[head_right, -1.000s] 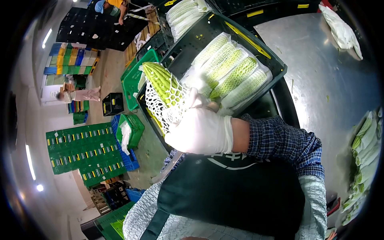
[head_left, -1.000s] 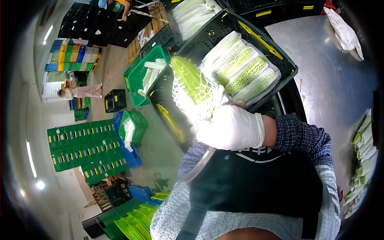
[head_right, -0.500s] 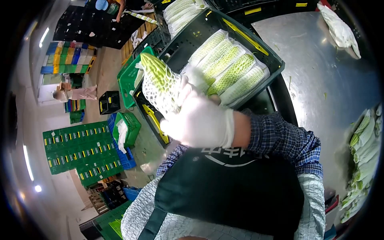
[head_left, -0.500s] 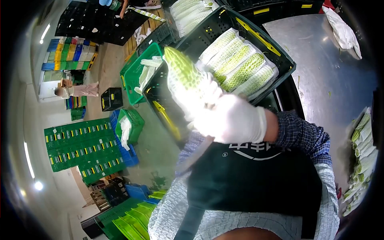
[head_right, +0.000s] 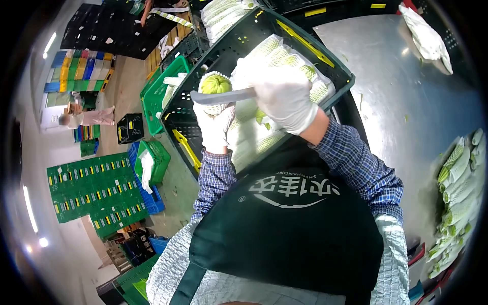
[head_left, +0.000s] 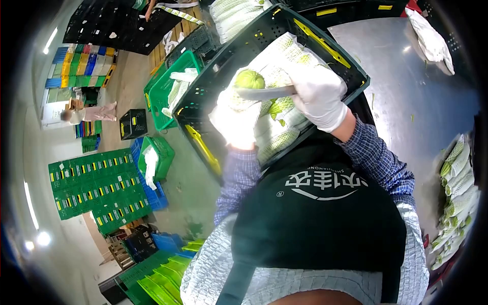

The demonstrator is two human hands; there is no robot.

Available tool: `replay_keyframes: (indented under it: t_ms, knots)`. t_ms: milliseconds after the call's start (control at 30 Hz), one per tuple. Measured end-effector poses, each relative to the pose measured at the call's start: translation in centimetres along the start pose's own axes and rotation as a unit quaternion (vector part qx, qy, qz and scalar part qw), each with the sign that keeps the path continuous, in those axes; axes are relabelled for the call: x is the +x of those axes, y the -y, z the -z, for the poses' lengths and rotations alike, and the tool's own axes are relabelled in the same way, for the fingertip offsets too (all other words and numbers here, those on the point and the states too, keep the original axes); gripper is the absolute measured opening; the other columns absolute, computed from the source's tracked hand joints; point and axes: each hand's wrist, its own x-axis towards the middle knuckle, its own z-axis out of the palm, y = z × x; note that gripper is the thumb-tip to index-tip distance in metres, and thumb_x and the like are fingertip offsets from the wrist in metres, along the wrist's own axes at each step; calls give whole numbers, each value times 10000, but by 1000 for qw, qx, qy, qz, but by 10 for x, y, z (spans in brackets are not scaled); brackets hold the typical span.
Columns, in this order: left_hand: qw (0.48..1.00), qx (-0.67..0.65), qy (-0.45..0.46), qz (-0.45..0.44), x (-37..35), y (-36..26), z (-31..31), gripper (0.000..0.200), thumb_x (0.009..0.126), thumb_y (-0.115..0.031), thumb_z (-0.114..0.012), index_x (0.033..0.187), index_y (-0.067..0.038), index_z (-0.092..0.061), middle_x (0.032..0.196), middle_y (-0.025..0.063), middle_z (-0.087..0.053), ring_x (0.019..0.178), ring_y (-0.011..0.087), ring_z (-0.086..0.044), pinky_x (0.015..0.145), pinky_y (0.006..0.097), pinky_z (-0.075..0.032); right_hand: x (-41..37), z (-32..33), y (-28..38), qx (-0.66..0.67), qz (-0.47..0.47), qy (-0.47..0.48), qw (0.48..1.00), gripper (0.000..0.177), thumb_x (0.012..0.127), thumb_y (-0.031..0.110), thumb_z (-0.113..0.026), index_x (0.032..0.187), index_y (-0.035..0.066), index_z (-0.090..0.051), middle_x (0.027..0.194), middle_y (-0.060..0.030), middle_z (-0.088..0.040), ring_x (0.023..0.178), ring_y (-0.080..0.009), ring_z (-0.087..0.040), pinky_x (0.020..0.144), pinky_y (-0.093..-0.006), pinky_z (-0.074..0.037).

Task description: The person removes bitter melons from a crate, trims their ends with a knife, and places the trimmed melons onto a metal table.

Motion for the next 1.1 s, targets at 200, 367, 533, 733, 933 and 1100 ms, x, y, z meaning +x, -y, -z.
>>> replay_keyframes:
  t_ms: [200,367,533,733,933,1100]
  knots:
    - [1000,-14,1,13,-6,7,-6,422,1029,-418,-457,1277,-88,-544,1237,126,-617,1117,274,-615,1001,463,-512,11,-7,1,-72,83,3,994,417,831,226,-663,1209,50,-690,729,-62,-643,606,-187,-638,582,-301,-526]
    - [995,-103,15,-11,-16,-32,-14,391,1003,-354,-513,1281,-81,-542,1198,127,-631,1088,277,-631,967,436,-528,17,-4,-5,-70,72,-35,994,484,829,161,-658,1307,80,-644,789,-52,-664,675,-186,-639,626,-303,-535]
    - [997,-69,30,-8,-36,-93,-14,522,837,-282,-717,1272,-24,-588,1144,159,-674,1071,293,-645,951,388,-516,6,11,-37,-40,44,-23,998,586,844,194,-644,1410,67,-554,724,-53,-605,577,-202,-555,569,-308,-464]
    - [754,-620,156,152,-54,-27,-29,508,986,-332,-550,1369,-4,-489,1301,203,-604,1184,338,-600,1010,492,-497,2,40,-117,-33,-206,-206,956,441,942,48,-507,1380,56,-554,1251,-104,-685,1004,-164,-676,802,-258,-521]
    - [591,-738,181,270,-19,-89,-36,490,1046,-342,-437,1380,16,-449,1288,214,-598,1207,330,-587,1021,493,-497,19,59,-45,360,-301,240,850,305,938,143,-633,1180,-39,-660,729,-17,-627,787,-82,-630,695,-231,-472]
    - [944,-291,144,-59,-29,-147,-36,337,1021,-263,-488,1237,-15,-563,1141,104,-646,1056,218,-622,986,356,-477,4,61,-29,529,-204,273,777,816,785,318,-801,1442,-25,-460,1386,-176,-567,1254,-236,-557,1090,-367,-407]
